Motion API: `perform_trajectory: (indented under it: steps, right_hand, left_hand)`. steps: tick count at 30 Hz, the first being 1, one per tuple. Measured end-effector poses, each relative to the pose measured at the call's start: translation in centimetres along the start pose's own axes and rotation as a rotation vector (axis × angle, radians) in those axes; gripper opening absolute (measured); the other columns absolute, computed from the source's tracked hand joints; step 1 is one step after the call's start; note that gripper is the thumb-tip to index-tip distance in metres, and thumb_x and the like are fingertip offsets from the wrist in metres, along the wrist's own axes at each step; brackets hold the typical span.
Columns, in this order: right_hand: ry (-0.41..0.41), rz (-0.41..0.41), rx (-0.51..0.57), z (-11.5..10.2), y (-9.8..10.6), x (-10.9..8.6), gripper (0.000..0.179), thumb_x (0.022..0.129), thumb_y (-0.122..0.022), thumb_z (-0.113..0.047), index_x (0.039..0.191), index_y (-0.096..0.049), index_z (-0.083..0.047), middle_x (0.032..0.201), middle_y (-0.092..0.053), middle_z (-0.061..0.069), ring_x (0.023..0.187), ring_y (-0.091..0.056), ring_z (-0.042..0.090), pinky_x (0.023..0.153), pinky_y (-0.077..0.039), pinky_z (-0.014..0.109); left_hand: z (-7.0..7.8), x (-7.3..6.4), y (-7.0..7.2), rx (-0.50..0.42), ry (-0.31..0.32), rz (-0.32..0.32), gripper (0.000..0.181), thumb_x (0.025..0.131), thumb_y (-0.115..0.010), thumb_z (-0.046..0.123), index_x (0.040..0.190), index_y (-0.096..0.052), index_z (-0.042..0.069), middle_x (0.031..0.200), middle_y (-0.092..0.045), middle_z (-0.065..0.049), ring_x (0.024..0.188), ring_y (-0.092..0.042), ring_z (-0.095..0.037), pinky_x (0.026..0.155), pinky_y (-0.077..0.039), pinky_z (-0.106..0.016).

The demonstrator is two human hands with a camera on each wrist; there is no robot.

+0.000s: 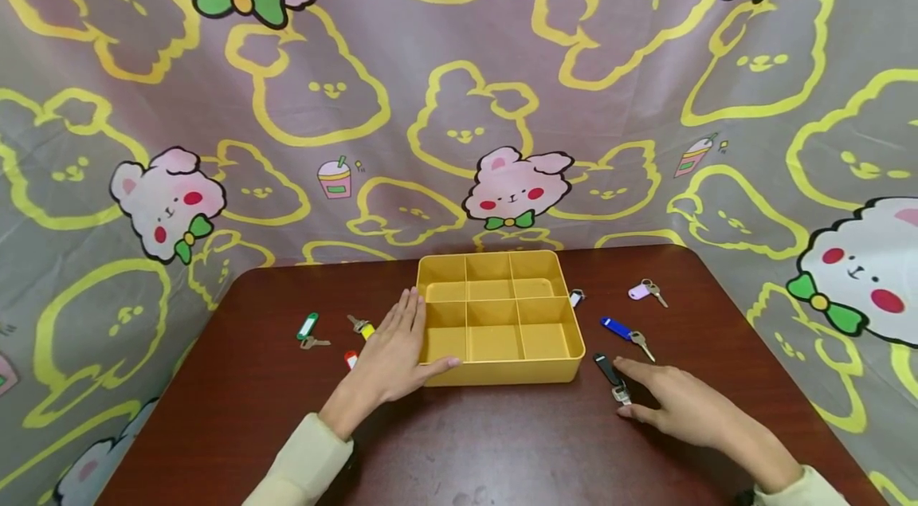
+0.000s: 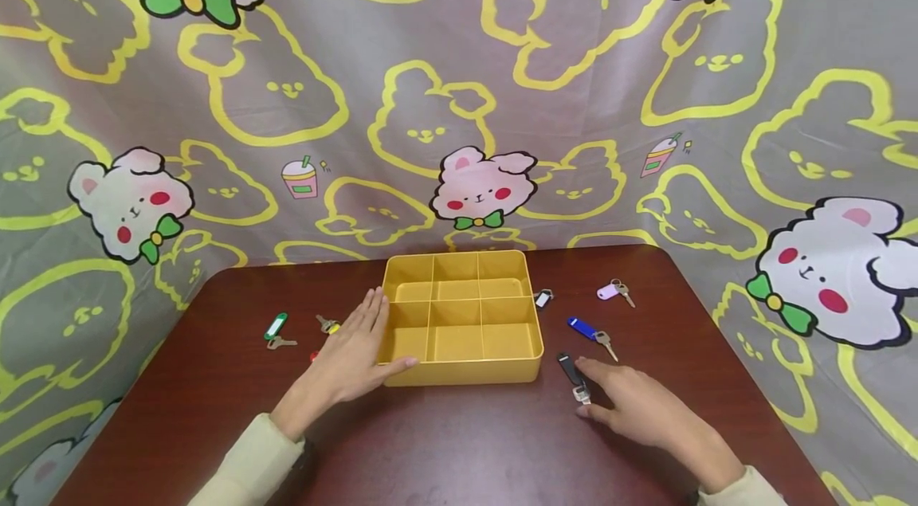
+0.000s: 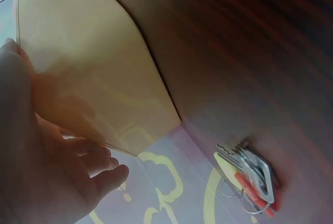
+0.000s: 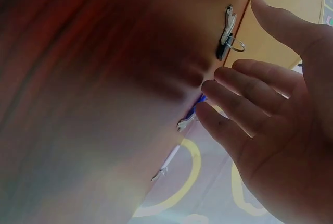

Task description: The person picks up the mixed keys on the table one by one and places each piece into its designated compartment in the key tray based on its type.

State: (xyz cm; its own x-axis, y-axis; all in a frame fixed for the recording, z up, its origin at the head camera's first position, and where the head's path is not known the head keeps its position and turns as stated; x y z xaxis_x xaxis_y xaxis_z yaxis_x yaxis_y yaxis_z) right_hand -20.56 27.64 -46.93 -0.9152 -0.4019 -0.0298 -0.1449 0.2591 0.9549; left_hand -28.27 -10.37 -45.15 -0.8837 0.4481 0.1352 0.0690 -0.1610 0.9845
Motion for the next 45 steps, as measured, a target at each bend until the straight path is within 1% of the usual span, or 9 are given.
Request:
perform_trajectory:
  steps: [8, 12, 20, 23, 26, 32, 38, 41, 45]
  right_hand:
    - [0.042, 0.013, -0.002, -0.26, -0.31, -0.26, 0.058, 0.094, -0.077, -0.041, 0.136, -0.068, -0.003, 0.132, -0.074, 0.008, 0.108, -0.076, 0.021, 0.085, -0.063, 0.039]
    - [0.06, 0.024, -0.01, -0.27, -0.23, -0.22, 0.056, 0.096, -0.076, -0.043, 0.136, -0.069, -0.004, 0.131, -0.074, 0.009, 0.108, -0.076, 0.023, 0.084, -0.063, 0.04]
    - [0.04, 0.035, -0.025, -0.1, -0.17, 0.03, 0.052, 0.096, -0.076, -0.04, 0.134, -0.07, -0.006, 0.128, -0.076, 0.005, 0.105, -0.076, 0.019, 0.083, -0.063, 0.039]
    - [0.033, 0.04, -0.027, -0.03, -0.28, -0.01, 0.05, 0.097, -0.075, -0.041, 0.133, -0.071, -0.007, 0.126, -0.077, 0.003, 0.104, -0.076, 0.017, 0.082, -0.062, 0.037]
    - [0.035, 0.039, -0.022, -0.07, -0.38, -0.04, 0.05, 0.097, -0.074, -0.043, 0.132, -0.072, -0.007, 0.124, -0.077, 0.002, 0.1, -0.076, 0.013, 0.078, -0.061, 0.034]
    - [0.061, 0.068, -0.025, -0.3, -0.34, -0.01, 0.045, 0.096, -0.076, -0.039, 0.128, -0.074, -0.007, 0.118, -0.079, 0.002, 0.091, -0.074, 0.007, 0.071, -0.059, 0.03]
    - [0.081, 0.081, -0.014, -0.45, -0.31, 0.11, 0.04, 0.095, -0.077, -0.035, 0.124, -0.075, -0.007, 0.112, -0.08, 0.001, 0.08, -0.067, -0.002, 0.063, -0.052, 0.026]
    - [0.092, 0.097, -0.029, -0.51, -0.1, 0.36, 0.037, 0.094, -0.078, -0.031, 0.122, -0.076, -0.007, 0.109, -0.08, 0.001, 0.078, -0.067, -0.002, 0.062, -0.052, 0.026]
    - [0.123, 0.124, -0.062, -0.72, 0.18, 0.69, 0.033, 0.093, -0.08, -0.026, 0.119, -0.078, -0.006, 0.108, -0.081, 0.002, 0.081, -0.073, 0.004, 0.063, -0.056, 0.028]
  left_hand:
    - [0.09, -0.17, -0.59, 0.001, 0.019, -0.025, 0.124, 0.09, -0.034, 0.092, 0.166, -0.014, -0.005, 0.175, -0.003, -0.022, 0.165, -0.013, -0.038, 0.132, -0.027, -0.05]
    - [0.19, -0.12, -0.37, 0.017, 0.016, -0.008, 0.124, 0.09, -0.035, 0.092, 0.165, -0.017, -0.005, 0.175, -0.006, -0.023, 0.165, -0.015, -0.038, 0.132, -0.027, -0.05]
    - [0.2, 0.06, 0.02, 0.029, 0.004, 0.024, 0.122, 0.091, -0.039, 0.09, 0.164, -0.023, -0.007, 0.174, -0.015, -0.025, 0.164, -0.018, -0.038, 0.131, -0.03, -0.052]
    - [0.2, -0.01, -0.16, 0.024, 0.007, 0.003, 0.122, 0.091, -0.037, 0.091, 0.164, -0.019, -0.006, 0.175, -0.011, -0.023, 0.165, -0.014, -0.037, 0.132, -0.028, -0.051]
    - [0.26, -0.19, -0.27, 0.016, 0.01, -0.006, 0.122, 0.091, -0.037, 0.09, 0.164, -0.02, -0.006, 0.175, -0.01, -0.023, 0.165, -0.013, -0.036, 0.132, -0.028, -0.051]
    - [0.37, -0.42, -0.34, 0.031, 0.007, 0.007, 0.121, 0.092, -0.038, 0.089, 0.164, -0.023, -0.006, 0.175, -0.013, -0.024, 0.165, -0.017, -0.037, 0.131, -0.029, -0.051]
    - [0.34, -0.42, -0.32, 0.037, 0.007, -0.001, 0.121, 0.091, -0.038, 0.09, 0.164, -0.021, -0.006, 0.174, -0.013, -0.024, 0.164, -0.018, -0.038, 0.131, -0.029, -0.051]
    - [0.2, -0.2, -0.23, 0.047, 0.004, 0.007, 0.122, 0.091, -0.037, 0.09, 0.164, -0.022, -0.006, 0.174, -0.014, -0.024, 0.164, -0.019, -0.038, 0.131, -0.03, -0.051]
    - [-0.07, 0.0, -0.14, 0.058, 0.009, 0.009, 0.122, 0.091, -0.034, 0.092, 0.164, -0.022, -0.006, 0.174, -0.013, -0.024, 0.164, -0.019, -0.038, 0.131, -0.03, -0.05]
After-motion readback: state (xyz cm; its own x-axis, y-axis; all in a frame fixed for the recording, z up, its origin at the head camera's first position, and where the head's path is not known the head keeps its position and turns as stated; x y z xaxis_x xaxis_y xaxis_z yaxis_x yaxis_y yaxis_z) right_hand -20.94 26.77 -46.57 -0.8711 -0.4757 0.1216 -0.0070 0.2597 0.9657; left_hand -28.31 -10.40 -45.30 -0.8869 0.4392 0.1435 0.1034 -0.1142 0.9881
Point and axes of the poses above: each hand's wrist, its own x-axis towards the middle knuckle, its own y-axis out of the back of the hand, z = x × y, the point moved 7 cm from there along x, towards the middle knuckle
